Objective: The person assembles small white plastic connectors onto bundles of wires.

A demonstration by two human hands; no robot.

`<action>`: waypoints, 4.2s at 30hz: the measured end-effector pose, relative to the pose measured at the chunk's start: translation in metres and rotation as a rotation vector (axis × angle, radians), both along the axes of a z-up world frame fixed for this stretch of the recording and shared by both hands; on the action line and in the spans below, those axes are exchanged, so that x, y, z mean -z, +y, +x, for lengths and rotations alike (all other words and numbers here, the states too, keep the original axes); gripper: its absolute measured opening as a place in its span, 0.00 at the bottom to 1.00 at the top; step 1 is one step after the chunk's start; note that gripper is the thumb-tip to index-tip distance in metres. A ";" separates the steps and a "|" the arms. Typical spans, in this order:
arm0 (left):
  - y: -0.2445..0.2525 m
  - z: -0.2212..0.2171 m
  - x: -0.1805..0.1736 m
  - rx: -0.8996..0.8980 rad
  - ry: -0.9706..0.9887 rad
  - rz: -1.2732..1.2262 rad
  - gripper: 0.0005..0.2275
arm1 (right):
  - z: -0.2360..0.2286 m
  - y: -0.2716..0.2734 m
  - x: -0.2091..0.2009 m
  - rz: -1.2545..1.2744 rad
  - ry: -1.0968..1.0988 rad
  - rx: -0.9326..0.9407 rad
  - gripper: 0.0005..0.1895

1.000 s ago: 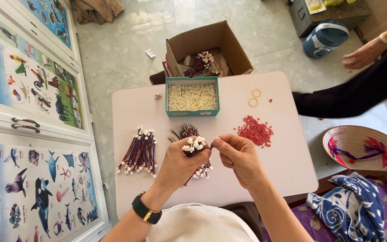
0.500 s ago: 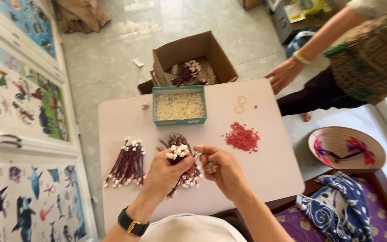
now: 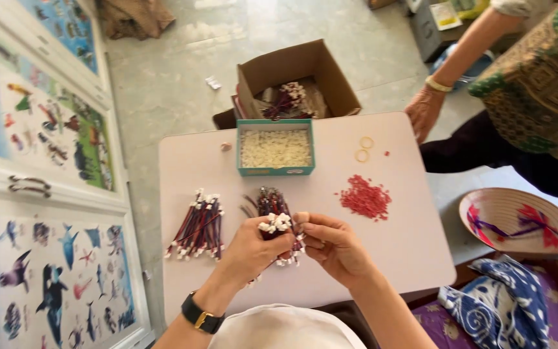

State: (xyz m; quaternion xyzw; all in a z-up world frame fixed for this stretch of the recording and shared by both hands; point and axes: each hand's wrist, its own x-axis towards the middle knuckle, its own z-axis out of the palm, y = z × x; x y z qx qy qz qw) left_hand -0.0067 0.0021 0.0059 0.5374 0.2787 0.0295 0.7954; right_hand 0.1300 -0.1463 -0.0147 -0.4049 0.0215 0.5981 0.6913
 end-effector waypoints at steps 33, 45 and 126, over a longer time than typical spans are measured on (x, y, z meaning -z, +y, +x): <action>0.009 -0.003 -0.016 0.055 0.095 0.182 0.05 | 0.001 -0.005 0.018 0.012 -0.134 0.024 0.10; 0.013 -0.004 -0.005 0.020 -0.009 -0.089 0.02 | -0.012 0.000 0.015 -0.025 -0.187 0.064 0.08; -0.035 -0.001 0.043 -0.138 0.099 0.285 0.07 | 0.017 -0.023 0.045 -0.397 -0.286 -0.335 0.09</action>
